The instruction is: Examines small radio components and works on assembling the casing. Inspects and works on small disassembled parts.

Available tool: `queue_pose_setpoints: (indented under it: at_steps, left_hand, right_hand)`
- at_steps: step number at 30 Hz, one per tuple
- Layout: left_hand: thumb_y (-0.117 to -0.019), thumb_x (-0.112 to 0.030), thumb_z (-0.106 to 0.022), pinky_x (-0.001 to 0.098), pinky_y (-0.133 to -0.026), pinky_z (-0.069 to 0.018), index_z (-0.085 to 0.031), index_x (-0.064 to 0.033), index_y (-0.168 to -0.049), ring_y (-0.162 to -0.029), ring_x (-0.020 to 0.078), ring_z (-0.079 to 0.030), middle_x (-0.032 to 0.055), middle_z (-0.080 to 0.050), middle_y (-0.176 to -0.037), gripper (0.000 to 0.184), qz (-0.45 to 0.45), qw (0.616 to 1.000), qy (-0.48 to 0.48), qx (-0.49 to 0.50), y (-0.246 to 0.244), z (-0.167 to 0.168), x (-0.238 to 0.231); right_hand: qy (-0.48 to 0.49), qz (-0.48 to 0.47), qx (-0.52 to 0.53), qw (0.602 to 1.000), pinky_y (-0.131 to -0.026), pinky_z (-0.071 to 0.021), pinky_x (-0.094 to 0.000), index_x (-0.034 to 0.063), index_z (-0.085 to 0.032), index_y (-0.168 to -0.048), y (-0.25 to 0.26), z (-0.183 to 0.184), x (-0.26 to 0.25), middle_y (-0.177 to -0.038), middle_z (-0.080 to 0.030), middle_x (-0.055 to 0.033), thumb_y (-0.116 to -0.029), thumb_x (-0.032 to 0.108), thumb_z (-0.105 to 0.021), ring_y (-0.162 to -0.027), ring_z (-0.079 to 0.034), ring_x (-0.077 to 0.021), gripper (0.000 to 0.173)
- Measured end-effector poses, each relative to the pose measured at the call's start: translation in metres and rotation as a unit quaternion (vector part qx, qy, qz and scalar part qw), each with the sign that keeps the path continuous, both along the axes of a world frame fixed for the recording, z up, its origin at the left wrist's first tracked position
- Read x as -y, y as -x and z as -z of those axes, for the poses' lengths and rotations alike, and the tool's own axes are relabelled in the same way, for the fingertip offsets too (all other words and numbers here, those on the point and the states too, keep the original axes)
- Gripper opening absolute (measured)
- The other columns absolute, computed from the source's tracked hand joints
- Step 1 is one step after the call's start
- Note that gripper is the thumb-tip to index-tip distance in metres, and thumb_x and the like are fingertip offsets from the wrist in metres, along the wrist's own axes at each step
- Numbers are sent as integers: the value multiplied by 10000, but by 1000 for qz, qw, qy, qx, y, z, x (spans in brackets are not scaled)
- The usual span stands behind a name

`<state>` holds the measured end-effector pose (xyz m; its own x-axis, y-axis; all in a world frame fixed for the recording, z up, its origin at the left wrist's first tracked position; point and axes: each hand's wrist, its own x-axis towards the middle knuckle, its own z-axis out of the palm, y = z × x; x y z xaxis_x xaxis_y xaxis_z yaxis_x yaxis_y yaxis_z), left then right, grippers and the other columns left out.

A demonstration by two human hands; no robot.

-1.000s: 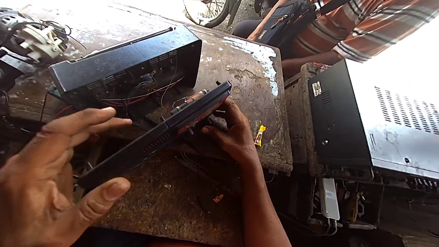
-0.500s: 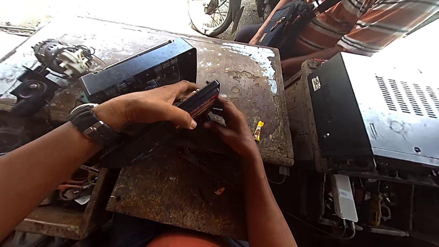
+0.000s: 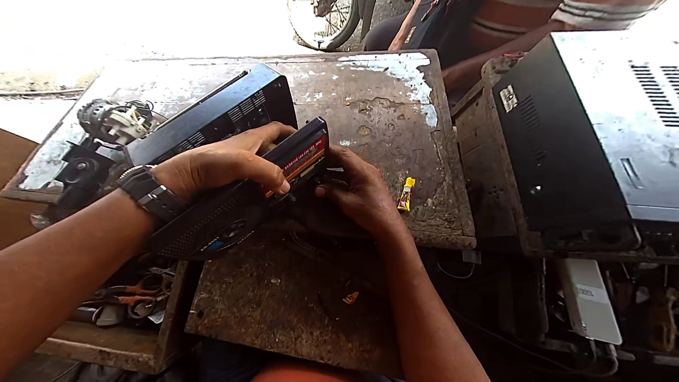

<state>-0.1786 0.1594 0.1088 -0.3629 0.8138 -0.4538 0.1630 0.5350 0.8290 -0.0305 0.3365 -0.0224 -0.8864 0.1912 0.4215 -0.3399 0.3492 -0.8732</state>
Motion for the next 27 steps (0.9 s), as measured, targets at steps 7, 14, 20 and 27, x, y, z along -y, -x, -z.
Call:
queue_pose_setpoints:
  at_steps: [7, 14, 20, 27]
  left_hand:
    - [-656, -97, -696, 287, -626, -612, -465, -145, -1411, -786, 139, -719, 72, -721, -987, 790, -7, 1000, -10, 26, 3, 3, 2]
    - [-666, -105, -696, 297, -631, -615, -489, -128, -1386, -792, 152, -727, 78, -730, -977, 749, -12, 1000, -10, 26, 1, 3, 2]
    - [-676, -98, -693, 318, -644, -620, -505, -117, -1366, -809, 169, -726, 96, -724, -1011, 716, -21, 999, -8, 37, -1, 2, 2]
    - [-672, -104, -687, 299, -626, -610, -543, -114, -1304, -786, 153, -721, 88, -723, -982, 648, -16, 1000, -4, 20, 1, 4, 3]
  right_hand:
    - [-11, 8, 2, 1000, -967, -614, -358, 47, -540, -1447, 1, 0, 1, -1398, -599, -107, -866, -58, -755, -1178, -672, -178, 629]
    - [-16, 10, -2, 1000, -983, -611, -358, 40, -543, -1442, 2, -1, 1, -1387, -599, -115, -866, -45, -764, -1191, -665, -178, 623]
    - [-18, 19, -3, 1000, -963, -619, -362, 47, -540, -1444, 1, -1, 3, -1353, -618, -115, -852, -61, -769, -1162, -677, -181, 643]
    - [-25, 24, -9, 999, -941, -624, -356, 54, -549, -1439, -2, 0, 4, -1356, -621, -111, -851, -61, -768, -1144, -685, -180, 638]
